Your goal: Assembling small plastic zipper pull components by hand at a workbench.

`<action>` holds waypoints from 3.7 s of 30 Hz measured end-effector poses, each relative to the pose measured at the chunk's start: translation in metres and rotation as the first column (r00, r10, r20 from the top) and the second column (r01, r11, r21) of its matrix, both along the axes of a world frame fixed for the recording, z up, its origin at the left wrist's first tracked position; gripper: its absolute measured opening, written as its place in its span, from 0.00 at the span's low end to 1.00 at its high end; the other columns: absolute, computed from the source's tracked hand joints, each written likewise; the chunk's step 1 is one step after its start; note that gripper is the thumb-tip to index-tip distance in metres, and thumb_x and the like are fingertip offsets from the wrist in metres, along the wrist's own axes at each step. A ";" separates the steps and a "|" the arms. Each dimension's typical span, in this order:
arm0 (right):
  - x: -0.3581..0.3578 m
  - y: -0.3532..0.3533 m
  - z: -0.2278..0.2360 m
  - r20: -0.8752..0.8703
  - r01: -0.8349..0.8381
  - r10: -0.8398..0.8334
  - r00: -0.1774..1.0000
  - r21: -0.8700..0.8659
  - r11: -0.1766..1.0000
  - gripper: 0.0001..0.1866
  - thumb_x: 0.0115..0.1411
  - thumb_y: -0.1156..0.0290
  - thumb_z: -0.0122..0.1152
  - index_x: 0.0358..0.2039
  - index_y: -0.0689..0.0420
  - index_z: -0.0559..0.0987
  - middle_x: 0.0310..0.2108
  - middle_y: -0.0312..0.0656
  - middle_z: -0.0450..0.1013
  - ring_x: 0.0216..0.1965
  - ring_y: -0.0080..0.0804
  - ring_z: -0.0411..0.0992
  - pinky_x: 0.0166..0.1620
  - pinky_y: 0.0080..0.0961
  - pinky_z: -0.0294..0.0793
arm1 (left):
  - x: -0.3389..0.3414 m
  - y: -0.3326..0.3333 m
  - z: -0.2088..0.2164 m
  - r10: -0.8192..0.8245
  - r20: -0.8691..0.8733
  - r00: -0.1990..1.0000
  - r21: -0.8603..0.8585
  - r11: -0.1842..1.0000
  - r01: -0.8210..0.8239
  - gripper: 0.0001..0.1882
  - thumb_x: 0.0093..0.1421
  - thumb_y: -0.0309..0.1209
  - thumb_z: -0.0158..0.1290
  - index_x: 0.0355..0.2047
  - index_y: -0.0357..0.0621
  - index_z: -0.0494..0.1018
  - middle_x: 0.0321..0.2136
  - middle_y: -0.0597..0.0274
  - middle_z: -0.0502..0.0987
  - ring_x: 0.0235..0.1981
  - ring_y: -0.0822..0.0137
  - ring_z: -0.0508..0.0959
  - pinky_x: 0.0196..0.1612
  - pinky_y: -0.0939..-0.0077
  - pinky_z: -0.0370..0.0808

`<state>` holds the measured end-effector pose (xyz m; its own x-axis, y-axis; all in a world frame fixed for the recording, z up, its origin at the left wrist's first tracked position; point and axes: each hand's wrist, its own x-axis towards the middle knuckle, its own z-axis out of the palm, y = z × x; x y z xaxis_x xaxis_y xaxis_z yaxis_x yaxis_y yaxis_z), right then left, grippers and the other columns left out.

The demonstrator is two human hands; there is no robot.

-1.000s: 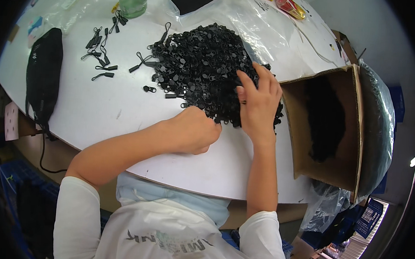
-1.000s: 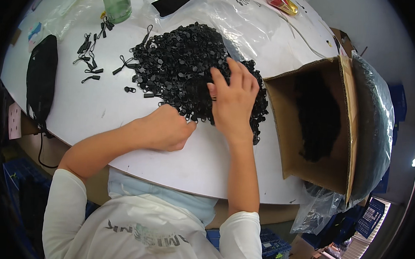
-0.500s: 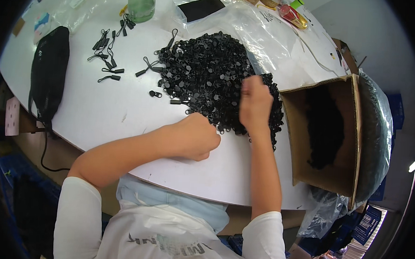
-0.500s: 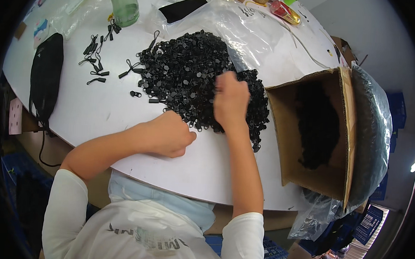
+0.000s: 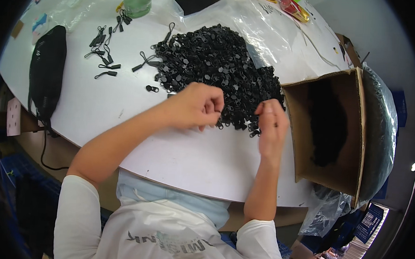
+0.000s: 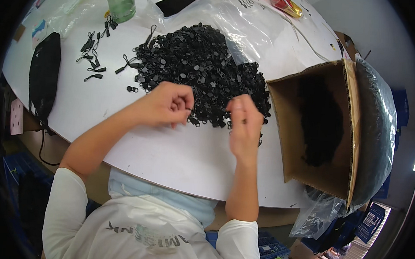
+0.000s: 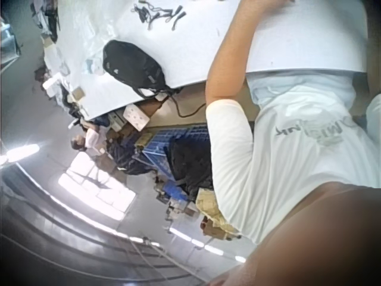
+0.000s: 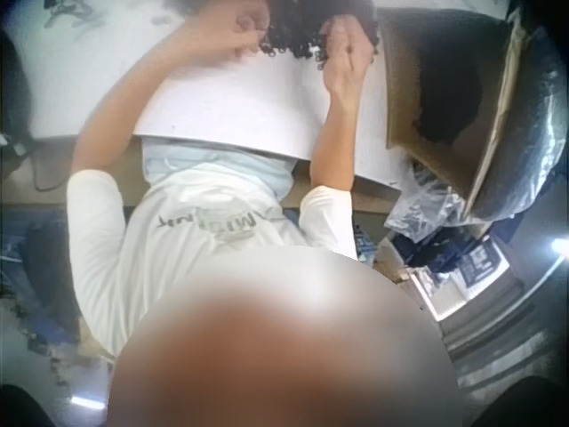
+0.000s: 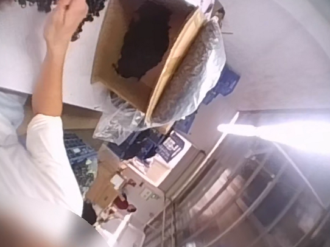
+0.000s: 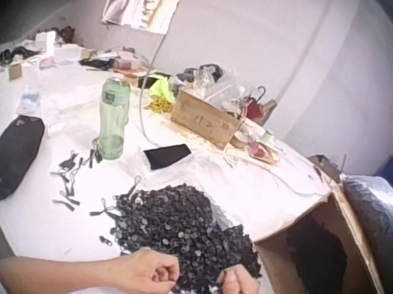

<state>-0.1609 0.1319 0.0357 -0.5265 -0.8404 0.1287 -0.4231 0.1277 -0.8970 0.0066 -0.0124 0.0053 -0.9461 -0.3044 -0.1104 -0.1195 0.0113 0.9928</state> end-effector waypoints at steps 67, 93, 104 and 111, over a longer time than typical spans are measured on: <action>0.037 -0.003 -0.023 -0.676 -0.333 0.122 0.726 -0.190 0.924 0.08 0.52 0.69 0.63 0.24 0.56 0.73 0.17 0.35 0.68 0.18 0.30 0.68 0.23 0.27 0.64 | 0.007 0.000 0.000 -0.082 -0.034 0.996 0.187 0.978 0.087 0.14 0.62 0.31 0.49 0.21 0.37 0.71 0.15 0.68 0.71 0.15 0.79 0.68 0.18 0.85 0.63; 0.034 -0.007 -0.045 -0.525 -0.337 0.281 0.804 -0.011 0.942 0.08 0.49 0.67 0.60 0.21 0.58 0.73 0.13 0.43 0.70 0.16 0.45 0.70 0.21 0.37 0.67 | 0.000 0.001 -0.018 0.302 -0.163 0.939 0.109 0.952 -0.287 0.08 0.61 0.28 0.54 0.32 0.33 0.76 0.22 0.67 0.69 0.20 0.78 0.67 0.23 0.85 0.65; 0.040 -0.011 -0.040 -0.405 -0.153 0.097 0.909 -0.108 0.982 0.23 0.48 0.53 0.64 0.32 0.60 0.72 0.17 0.50 0.70 0.21 0.51 0.71 0.26 0.43 0.68 | 0.015 -0.005 -0.026 0.284 -0.276 0.918 -0.012 0.954 -0.299 0.09 0.61 0.28 0.50 0.30 0.33 0.74 0.23 0.67 0.70 0.21 0.80 0.67 0.24 0.87 0.61; 0.038 -0.014 -0.050 0.148 -0.264 0.317 0.937 -0.296 0.918 0.19 0.41 0.61 0.68 0.25 0.64 0.74 0.17 0.48 0.71 0.18 0.39 0.72 0.24 0.31 0.70 | 0.013 -0.016 -0.038 0.188 -0.309 0.932 0.149 0.978 -0.148 0.11 0.63 0.33 0.50 0.32 0.36 0.71 0.24 0.65 0.69 0.17 0.80 0.65 0.17 0.88 0.60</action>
